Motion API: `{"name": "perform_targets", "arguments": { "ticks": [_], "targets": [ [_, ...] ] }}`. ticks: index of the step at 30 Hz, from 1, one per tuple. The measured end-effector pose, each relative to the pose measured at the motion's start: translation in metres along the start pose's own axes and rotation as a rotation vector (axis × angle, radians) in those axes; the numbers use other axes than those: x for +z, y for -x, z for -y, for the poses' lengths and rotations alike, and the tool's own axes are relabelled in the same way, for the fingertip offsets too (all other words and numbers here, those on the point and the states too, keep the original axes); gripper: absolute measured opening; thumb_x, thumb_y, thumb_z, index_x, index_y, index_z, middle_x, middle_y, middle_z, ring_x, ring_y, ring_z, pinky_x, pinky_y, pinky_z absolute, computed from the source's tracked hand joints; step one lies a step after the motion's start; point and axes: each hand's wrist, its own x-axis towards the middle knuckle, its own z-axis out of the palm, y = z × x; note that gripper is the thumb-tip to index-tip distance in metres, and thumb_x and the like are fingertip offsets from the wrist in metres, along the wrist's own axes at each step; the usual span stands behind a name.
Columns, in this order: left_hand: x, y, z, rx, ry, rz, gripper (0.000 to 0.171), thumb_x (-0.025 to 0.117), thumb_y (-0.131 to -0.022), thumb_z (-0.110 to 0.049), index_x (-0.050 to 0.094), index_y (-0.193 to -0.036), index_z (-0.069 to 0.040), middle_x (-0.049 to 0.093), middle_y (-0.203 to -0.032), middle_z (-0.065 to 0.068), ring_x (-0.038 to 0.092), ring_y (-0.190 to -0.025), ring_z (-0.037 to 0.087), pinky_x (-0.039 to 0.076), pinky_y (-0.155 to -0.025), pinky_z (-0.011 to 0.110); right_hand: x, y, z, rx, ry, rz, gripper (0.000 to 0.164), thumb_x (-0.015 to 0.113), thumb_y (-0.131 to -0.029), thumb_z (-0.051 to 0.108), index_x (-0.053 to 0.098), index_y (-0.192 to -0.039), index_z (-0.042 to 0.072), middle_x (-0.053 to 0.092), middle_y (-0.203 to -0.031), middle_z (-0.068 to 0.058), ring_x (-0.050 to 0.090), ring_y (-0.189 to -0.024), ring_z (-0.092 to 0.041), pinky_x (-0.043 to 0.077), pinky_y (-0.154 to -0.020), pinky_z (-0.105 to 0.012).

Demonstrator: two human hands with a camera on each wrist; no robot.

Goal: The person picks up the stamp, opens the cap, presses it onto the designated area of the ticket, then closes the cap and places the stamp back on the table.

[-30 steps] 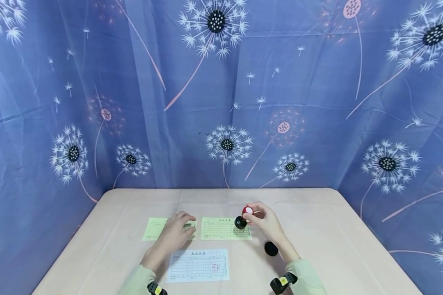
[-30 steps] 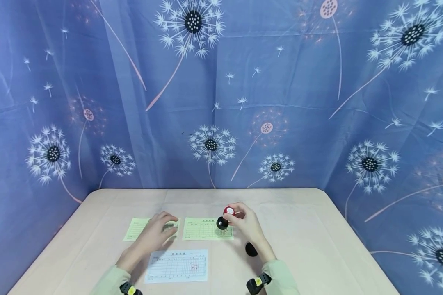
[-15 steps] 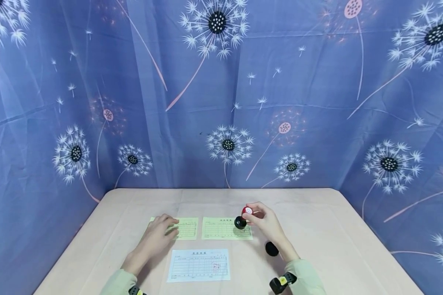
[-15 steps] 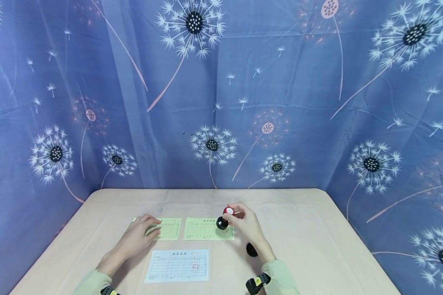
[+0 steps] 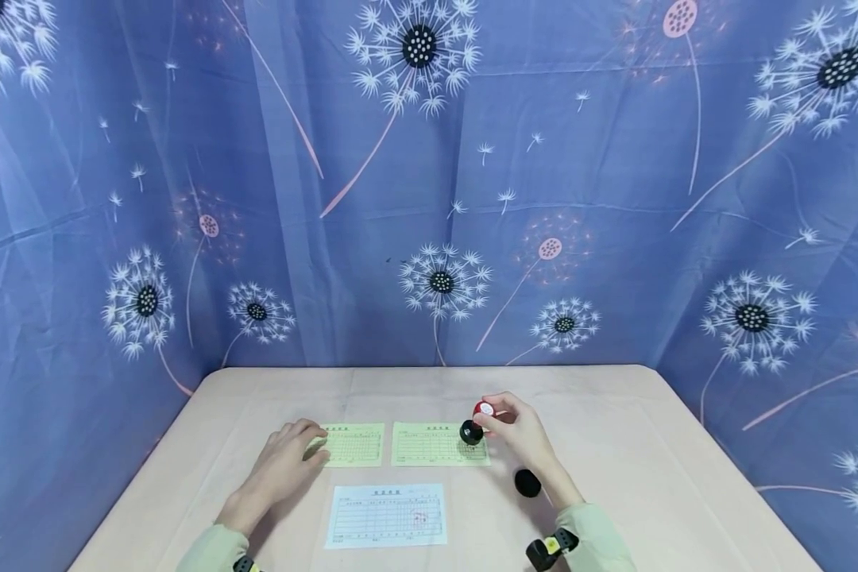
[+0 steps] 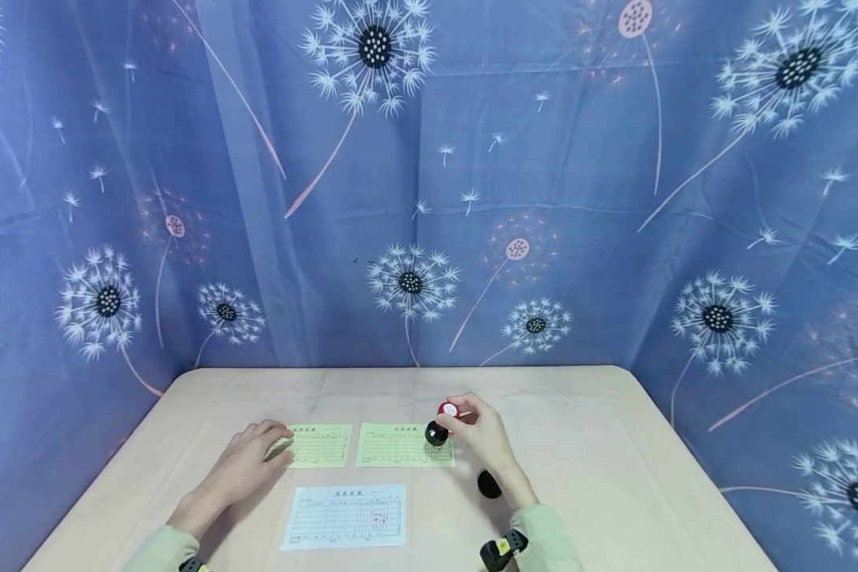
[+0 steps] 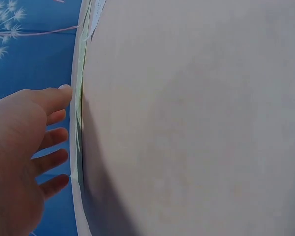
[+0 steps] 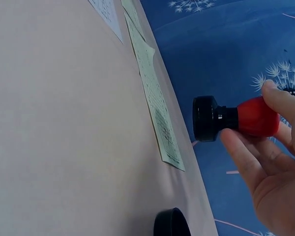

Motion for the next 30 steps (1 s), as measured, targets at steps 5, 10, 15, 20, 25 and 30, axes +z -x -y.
{"name": "perform_targets", "arguments": {
  "ticks": [5,10,15,20,25,30],
  "targets": [
    [-0.0017,0.0014,0.0041,0.012,0.009,-0.002,0.035,0.070,-0.091,-0.030,0.067,-0.120,-0.011,0.061,-0.130,0.009,0.054,-0.124,0.032,0.040,-0.106,0.052,0.0002,0.0004,-0.0004,0.010,-0.001,-0.008,0.038,0.080,-0.083,0.011,0.066,-0.116,-0.001,0.067,-0.102,-0.020,0.070,-0.080,-0.019,0.061,-0.075,-0.046],
    [-0.0031,0.0018,0.0057,0.011,0.022,0.006,0.037,0.071,-0.090,-0.030,0.067,-0.121,-0.010,0.062,-0.130,0.010,0.054,-0.124,0.034,0.041,-0.106,0.053,0.0000,0.0010,0.0005,0.009,0.002,-0.009,0.038,0.080,-0.084,0.012,0.065,-0.117,0.000,0.068,-0.102,-0.019,0.071,-0.084,-0.026,0.062,-0.074,-0.042],
    [-0.0044,0.0000,0.0050,-0.040,0.027,0.088,0.046,0.072,-0.089,-0.030,0.064,-0.126,-0.004,0.059,-0.133,0.014,0.053,-0.128,0.037,0.040,-0.108,0.055,0.0003,0.0006,0.0019,-0.012,-0.012,-0.002,0.038,0.078,-0.085,0.010,0.064,-0.118,-0.002,0.068,-0.103,-0.021,0.071,-0.084,-0.029,0.062,-0.073,-0.043],
    [-0.0083,-0.0035,0.0003,-0.103,0.056,0.161,0.051,0.073,-0.089,-0.029,0.062,-0.130,-0.001,0.058,-0.133,0.016,0.052,-0.127,0.037,0.040,-0.109,0.055,0.0014,-0.0007,0.0019,-0.021,-0.016,0.013,0.041,0.078,-0.085,0.010,0.063,-0.121,-0.003,0.068,-0.103,-0.020,0.072,-0.084,-0.028,0.062,-0.074,-0.043],
    [-0.0097,-0.0031,-0.0019,-0.155,0.095,0.180,0.051,0.073,-0.088,-0.028,0.061,-0.131,-0.002,0.055,-0.137,0.018,0.049,-0.130,0.040,0.038,-0.110,0.058,0.0019,-0.0015,0.0047,-0.024,-0.017,0.030,0.041,0.078,-0.086,0.012,0.063,-0.121,-0.004,0.067,-0.104,-0.021,0.072,-0.086,-0.028,0.061,-0.076,-0.046],
    [-0.0095,-0.0018,-0.0016,-0.170,0.106,0.173,0.051,0.074,-0.087,-0.028,0.063,-0.129,-0.002,0.057,-0.133,0.016,0.052,-0.125,0.038,0.040,-0.108,0.058,0.0041,-0.0011,0.0064,-0.031,-0.020,0.035,0.040,0.078,-0.086,0.012,0.063,-0.120,-0.003,0.066,-0.103,-0.021,0.072,-0.086,-0.030,0.061,-0.075,-0.045]
  ]
}}
